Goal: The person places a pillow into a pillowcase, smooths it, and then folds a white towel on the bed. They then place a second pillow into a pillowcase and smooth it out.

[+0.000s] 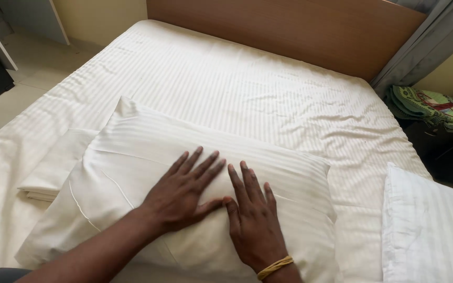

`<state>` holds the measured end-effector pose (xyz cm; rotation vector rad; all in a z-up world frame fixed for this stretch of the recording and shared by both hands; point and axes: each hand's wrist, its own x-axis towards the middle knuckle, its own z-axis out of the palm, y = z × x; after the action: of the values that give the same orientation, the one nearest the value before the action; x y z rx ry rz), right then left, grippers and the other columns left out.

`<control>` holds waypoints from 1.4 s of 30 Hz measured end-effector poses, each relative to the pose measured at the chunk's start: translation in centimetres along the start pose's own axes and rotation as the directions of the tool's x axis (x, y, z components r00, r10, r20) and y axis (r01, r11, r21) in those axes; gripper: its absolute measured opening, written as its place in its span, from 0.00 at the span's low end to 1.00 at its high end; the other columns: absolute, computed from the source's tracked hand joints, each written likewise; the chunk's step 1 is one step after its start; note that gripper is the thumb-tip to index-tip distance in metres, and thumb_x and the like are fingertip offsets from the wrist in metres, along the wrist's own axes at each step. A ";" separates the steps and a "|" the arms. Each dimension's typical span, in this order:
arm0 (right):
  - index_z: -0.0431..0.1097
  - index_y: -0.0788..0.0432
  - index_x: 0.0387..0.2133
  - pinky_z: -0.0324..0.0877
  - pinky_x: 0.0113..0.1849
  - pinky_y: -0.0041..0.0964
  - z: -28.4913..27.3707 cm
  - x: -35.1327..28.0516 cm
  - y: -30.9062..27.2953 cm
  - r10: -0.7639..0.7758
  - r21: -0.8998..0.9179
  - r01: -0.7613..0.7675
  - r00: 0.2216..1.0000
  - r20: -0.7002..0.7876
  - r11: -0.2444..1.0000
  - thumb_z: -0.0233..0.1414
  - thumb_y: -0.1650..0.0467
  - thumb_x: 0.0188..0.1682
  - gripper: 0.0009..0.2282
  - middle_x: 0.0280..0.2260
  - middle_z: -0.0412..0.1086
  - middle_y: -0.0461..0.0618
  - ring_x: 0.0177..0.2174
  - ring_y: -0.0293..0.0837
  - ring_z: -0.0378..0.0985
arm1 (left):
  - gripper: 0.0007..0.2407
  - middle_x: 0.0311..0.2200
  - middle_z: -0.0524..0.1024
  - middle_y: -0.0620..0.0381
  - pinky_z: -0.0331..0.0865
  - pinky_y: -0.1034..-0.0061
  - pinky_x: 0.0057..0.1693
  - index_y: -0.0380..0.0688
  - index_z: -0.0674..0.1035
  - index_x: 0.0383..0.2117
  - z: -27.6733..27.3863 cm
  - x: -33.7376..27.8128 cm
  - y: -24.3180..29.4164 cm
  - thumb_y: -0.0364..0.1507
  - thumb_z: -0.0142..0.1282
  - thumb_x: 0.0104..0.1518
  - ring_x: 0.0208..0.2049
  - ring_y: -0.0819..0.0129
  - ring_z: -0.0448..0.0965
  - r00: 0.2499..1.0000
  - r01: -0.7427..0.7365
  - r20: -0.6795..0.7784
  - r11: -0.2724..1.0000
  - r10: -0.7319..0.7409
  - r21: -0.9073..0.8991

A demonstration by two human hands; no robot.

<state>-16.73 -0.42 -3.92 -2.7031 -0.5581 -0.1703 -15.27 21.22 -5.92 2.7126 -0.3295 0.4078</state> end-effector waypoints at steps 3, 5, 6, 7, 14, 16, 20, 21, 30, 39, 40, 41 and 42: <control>0.42 0.44 0.72 0.33 0.65 0.55 3.1 -0.2 0.5 -0.172 -0.120 0.166 0.984 -0.041 0.979 0.28 0.55 0.58 0.27 0.73 0.40 0.46 0.70 0.48 0.38 | 0.36 0.74 0.45 0.53 0.30 0.49 0.74 0.52 0.51 0.72 2.7 -1.3 -0.2 0.59 0.30 0.61 0.75 0.48 0.36 0.981 -0.179 0.087 0.980 0.172 0.086; 0.42 0.43 0.71 0.30 0.64 0.56 4.1 0.4 1.8 -0.246 -0.361 0.186 0.961 -0.128 0.914 0.29 0.54 0.58 0.27 0.72 0.39 0.43 0.69 0.47 0.36 | 0.38 0.70 0.47 0.54 0.28 0.44 0.69 0.58 0.54 0.70 3.8 -1.1 -0.6 0.66 0.33 0.58 0.70 0.44 0.37 0.931 -0.180 -0.236 0.914 0.277 0.362; 0.42 0.43 0.71 0.30 0.64 0.56 4.3 0.2 2.6 -0.250 -0.358 0.193 0.961 -0.121 0.914 0.29 0.54 0.58 0.27 0.72 0.39 0.43 0.69 0.47 0.36 | 0.38 0.70 0.47 0.54 0.28 0.44 0.69 0.58 0.54 0.70 1.7 -1.0 0.7 0.66 0.33 0.58 0.70 0.44 0.37 0.934 -0.173 -0.234 0.916 0.269 0.362; 0.42 0.42 0.71 0.30 0.64 0.57 4.5 -0.1 3.3 -0.258 -0.414 0.175 0.954 -0.154 0.893 0.29 0.52 0.58 0.27 0.71 0.39 0.42 0.69 0.48 0.36 | 0.41 0.73 0.42 0.55 0.24 0.41 0.69 0.60 0.51 0.70 -0.4 -0.8 1.9 0.68 0.33 0.53 0.71 0.42 0.32 0.999 -0.036 0.020 0.961 0.031 0.275; 0.35 0.29 0.73 0.27 0.64 0.51 1.9 1.5 5.4 0.172 -0.324 -0.131 0.980 0.103 0.937 0.28 0.46 0.51 0.33 0.73 0.29 0.36 0.69 0.43 0.29 | 0.45 0.76 0.35 0.58 0.17 0.29 0.64 0.64 0.45 0.70 -2.9 -0.1 1.4 0.71 0.29 0.46 0.71 0.38 0.23 0.899 0.309 0.221 0.905 -0.378 0.291; 0.33 0.29 0.72 0.27 0.65 0.50 1.3 1.7 6.9 0.227 -0.323 -0.173 0.964 0.136 0.931 0.27 0.45 0.51 0.33 0.72 0.28 0.34 0.69 0.40 0.30 | 0.45 0.75 0.34 0.61 0.18 0.26 0.64 0.65 0.44 0.71 -3.7 0.1 0.3 0.71 0.27 0.46 0.72 0.38 0.23 0.867 0.359 0.245 0.886 -0.433 0.294; 0.27 0.28 0.70 0.28 0.66 0.52 -0.6 2.3 9.5 0.438 -0.357 -0.348 0.874 0.212 0.867 0.25 0.41 0.47 0.35 0.72 0.24 0.28 0.71 0.38 0.28 | 0.43 0.75 0.32 0.67 0.27 0.23 0.67 0.69 0.41 0.73 -5.3 0.2 -1.6 0.69 0.24 0.49 0.74 0.41 0.25 0.794 0.389 0.349 0.857 -0.497 0.337; 0.27 0.28 0.70 0.28 0.66 0.52 -1.2 2.6 10.8 0.439 -0.356 -0.355 0.878 0.189 0.864 0.25 0.41 0.47 0.35 0.72 0.24 0.28 0.71 0.38 0.28 | 0.43 0.75 0.32 0.67 0.27 0.23 0.67 0.69 0.41 0.73 -6.2 0.6 -2.2 0.69 0.24 0.49 0.74 0.41 0.25 0.808 0.381 0.335 0.863 -0.485 0.332; 0.46 0.45 0.68 0.47 0.62 0.57 -0.7 -1.0 16.5 0.713 -0.203 -0.701 0.701 -0.020 0.684 0.31 0.39 0.47 0.39 0.67 0.51 0.54 0.65 0.55 0.51 | 0.48 0.73 0.46 0.52 0.44 0.32 0.70 0.53 0.45 0.74 -6.5 -2.9 -11.5 0.69 0.36 0.51 0.72 0.37 0.50 0.540 0.770 0.224 0.584 -0.811 0.259; 0.52 0.36 0.67 0.38 0.61 0.65 7.3 -4.4 2.4 -0.251 -0.370 0.135 0.924 -0.287 0.919 0.42 0.45 0.49 0.32 0.69 0.43 0.52 0.67 0.57 0.43 | 0.33 0.74 0.44 0.53 0.31 0.51 0.74 0.59 0.51 0.73 -3.6 -2.9 -2.6 0.58 0.30 0.63 0.74 0.57 0.39 0.968 -0.107 0.231 0.994 0.095 0.038; 0.46 0.34 0.69 0.33 0.61 0.63 6.5 -4.6 2.6 -0.126 -0.361 0.039 0.967 -0.221 0.932 0.39 0.45 0.50 0.32 0.71 0.38 0.47 0.68 0.55 0.37 | 0.36 0.74 0.40 0.59 0.29 0.49 0.73 0.63 0.47 0.72 -4.7 -2.6 -2.2 0.62 0.30 0.58 0.74 0.56 0.34 0.951 0.029 0.301 0.990 -0.070 0.137; 0.41 0.32 0.70 0.28 0.62 0.62 5.7 -4.8 2.9 0.005 -0.358 -0.061 0.988 -0.154 0.932 0.36 0.44 0.50 0.33 0.72 0.32 0.42 0.70 0.54 0.30 | 0.39 0.74 0.35 0.66 0.27 0.47 0.72 0.68 0.44 0.71 -5.8 -2.2 -1.8 0.66 0.31 0.53 0.74 0.55 0.30 0.907 0.156 0.348 0.957 -0.237 0.245; 0.41 0.32 0.70 0.28 0.62 0.62 4.5 -4.2 3.0 0.014 -0.361 -0.069 0.988 -0.153 0.930 0.36 0.44 0.50 0.33 0.72 0.32 0.42 0.70 0.54 0.30 | 0.39 0.74 0.35 0.66 0.27 0.47 0.72 0.68 0.44 0.71 -5.8 -1.7 -3.1 0.66 0.31 0.53 0.74 0.55 0.30 0.907 0.148 0.354 0.959 -0.229 0.240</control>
<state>-19.19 -2.80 -9.91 -3.0231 -0.4610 -0.5065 -17.32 26.61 -2.31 2.9877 -0.1238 -0.1541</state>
